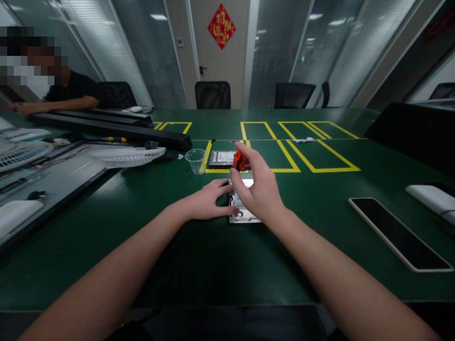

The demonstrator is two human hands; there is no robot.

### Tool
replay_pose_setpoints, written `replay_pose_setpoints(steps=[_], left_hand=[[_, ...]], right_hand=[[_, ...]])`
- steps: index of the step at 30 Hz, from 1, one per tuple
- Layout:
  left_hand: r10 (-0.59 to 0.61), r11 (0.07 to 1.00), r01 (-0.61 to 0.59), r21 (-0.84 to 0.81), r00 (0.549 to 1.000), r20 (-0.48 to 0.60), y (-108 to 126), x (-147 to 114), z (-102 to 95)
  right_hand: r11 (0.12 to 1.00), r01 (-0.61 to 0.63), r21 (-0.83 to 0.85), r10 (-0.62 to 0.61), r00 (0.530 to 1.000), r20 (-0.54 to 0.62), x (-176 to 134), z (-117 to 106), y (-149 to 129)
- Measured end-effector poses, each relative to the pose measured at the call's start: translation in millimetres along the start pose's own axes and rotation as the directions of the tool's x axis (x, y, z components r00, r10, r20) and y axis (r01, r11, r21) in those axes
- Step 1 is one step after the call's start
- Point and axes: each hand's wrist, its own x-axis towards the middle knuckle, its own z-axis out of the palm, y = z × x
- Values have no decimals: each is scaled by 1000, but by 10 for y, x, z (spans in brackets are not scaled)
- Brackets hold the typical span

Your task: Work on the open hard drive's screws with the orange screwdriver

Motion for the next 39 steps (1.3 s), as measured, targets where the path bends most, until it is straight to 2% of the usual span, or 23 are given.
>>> replay_pose_setpoints(steps=[6, 12, 17, 24, 32, 39], left_hand=[[10, 1000, -10, 3, 1000, 6, -12, -10, 0], [17, 1000, -18, -22, 1000, -8, -31, -9, 5], [42, 999, -42, -6, 999, -6, -11, -7, -7], [15, 1000, -15, -10, 1000, 2, 3, -9, -4], [-2, 1000, 1, 10, 1000, 23, -25, 0, -5], [9, 1000, -9, -3, 1000, -11, -26, -6, 8]], right_hand=[[1000, -6, 19, 6, 1000, 10, -3, -3, -3], [991, -130, 43, 127, 990, 64, -13, -2, -50], [997, -82, 3, 82, 995, 50, 8, -22, -18], [996, -71, 55, 67, 996, 57, 0, 5, -34], [997, -80, 13, 79, 997, 25, 14, -20, -1], [997, -80, -1, 80, 996, 24, 17, -26, -32]])
